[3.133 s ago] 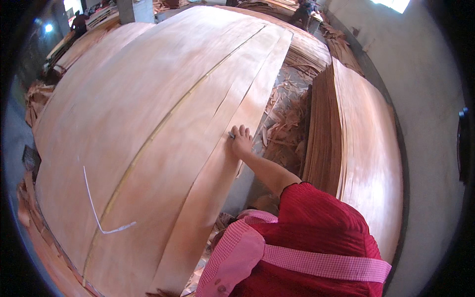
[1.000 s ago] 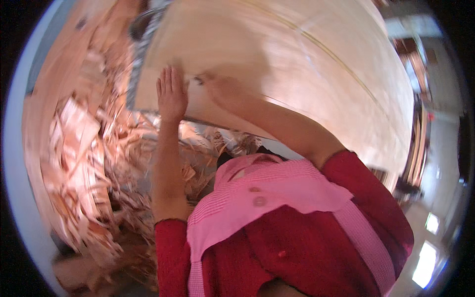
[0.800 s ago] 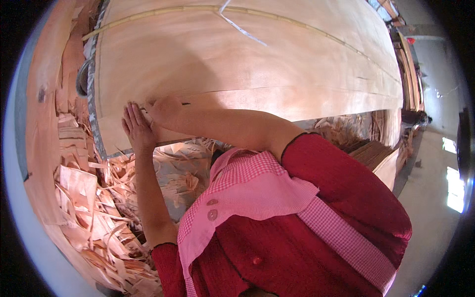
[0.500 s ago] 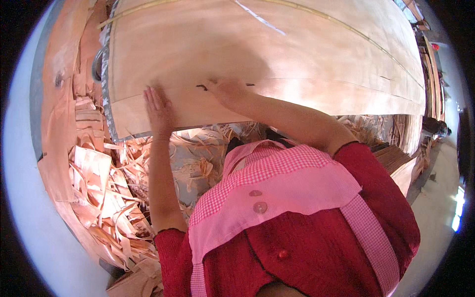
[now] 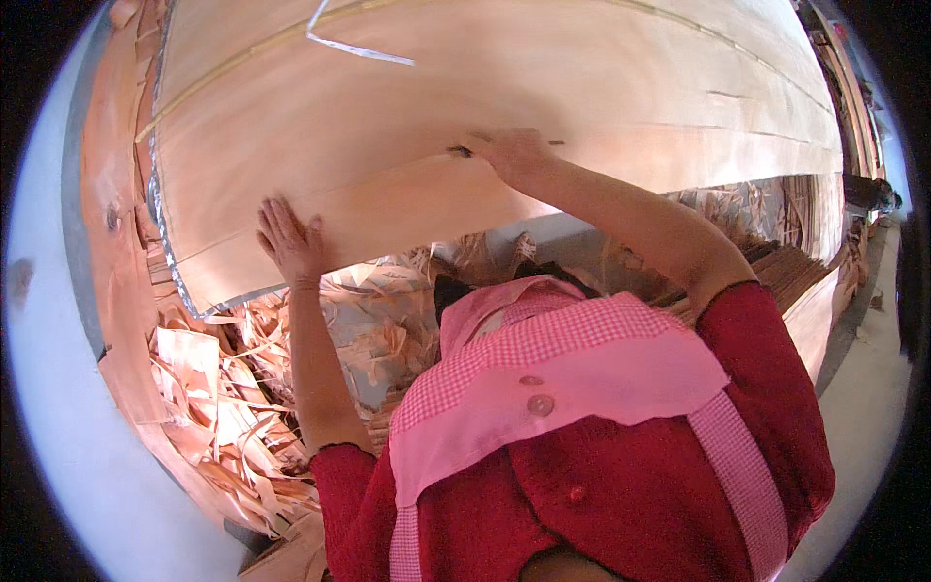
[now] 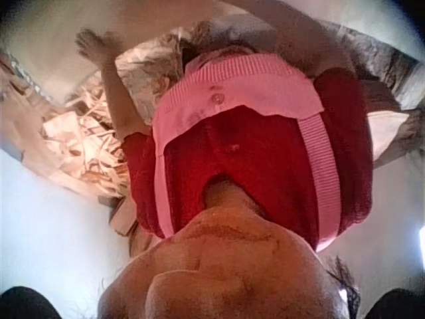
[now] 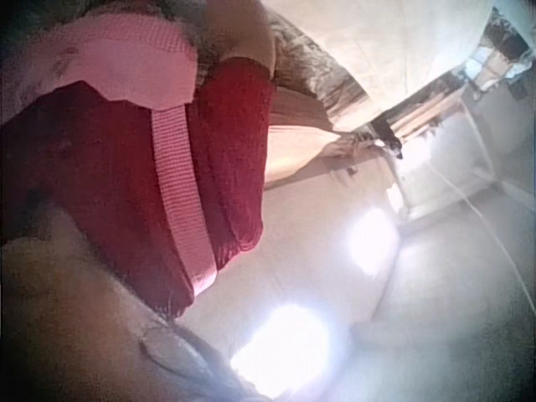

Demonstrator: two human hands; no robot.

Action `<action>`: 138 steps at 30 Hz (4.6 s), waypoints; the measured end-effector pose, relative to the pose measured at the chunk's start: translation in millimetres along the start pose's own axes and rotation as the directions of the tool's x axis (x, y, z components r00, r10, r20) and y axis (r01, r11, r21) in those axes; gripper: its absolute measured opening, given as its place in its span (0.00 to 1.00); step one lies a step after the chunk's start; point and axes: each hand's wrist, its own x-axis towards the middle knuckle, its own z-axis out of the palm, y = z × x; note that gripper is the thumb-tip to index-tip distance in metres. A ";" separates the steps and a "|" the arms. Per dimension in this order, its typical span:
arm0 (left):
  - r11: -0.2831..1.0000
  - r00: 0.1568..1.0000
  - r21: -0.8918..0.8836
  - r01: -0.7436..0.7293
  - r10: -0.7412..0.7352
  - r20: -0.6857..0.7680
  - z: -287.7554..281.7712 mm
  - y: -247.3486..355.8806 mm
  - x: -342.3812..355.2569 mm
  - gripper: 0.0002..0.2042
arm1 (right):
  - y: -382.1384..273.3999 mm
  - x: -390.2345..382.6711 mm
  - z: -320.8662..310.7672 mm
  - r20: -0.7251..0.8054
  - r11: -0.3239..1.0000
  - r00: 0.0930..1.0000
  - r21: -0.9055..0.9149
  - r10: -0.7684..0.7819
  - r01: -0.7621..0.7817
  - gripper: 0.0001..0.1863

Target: The person measures large veneer sheets using a wooden rod and cuts them to size using a utility knife.

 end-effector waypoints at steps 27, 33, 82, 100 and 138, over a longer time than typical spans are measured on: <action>0.880 0.959 -0.394 -0.267 0.283 -0.018 37.6 446.7 32.0 0.34 | 201.3 -131.8 -28.5 0.044 0.975 0.985 -0.155 0.167 -0.158 0.17; 0.958 0.964 -0.149 -0.245 0.257 0.066 22.1 457.3 34.0 0.33 | 324.7 -196.1 -10.6 -0.064 0.988 0.992 -0.103 0.110 -0.116 0.19; 0.992 0.995 0.089 -0.094 0.096 -0.023 -23.9 185.6 207.8 0.11 | 415.9 -261.1 -51.6 -0.159 0.999 0.987 0.013 0.032 -0.030 0.22; 0.885 0.808 -0.218 0.412 -0.465 -0.363 -25.6 182.1 206.6 0.09 | 413.4 -261.2 -54.3 -0.155 0.998 0.987 -0.048 0.033 -0.041 0.23; 0.656 0.970 -0.755 -0.008 -0.179 -0.166 21.7 709.8 30.3 0.12 | 595.3 -367.3 -58.0 0.057 0.976 0.988 -0.176 0.141 -0.129 0.20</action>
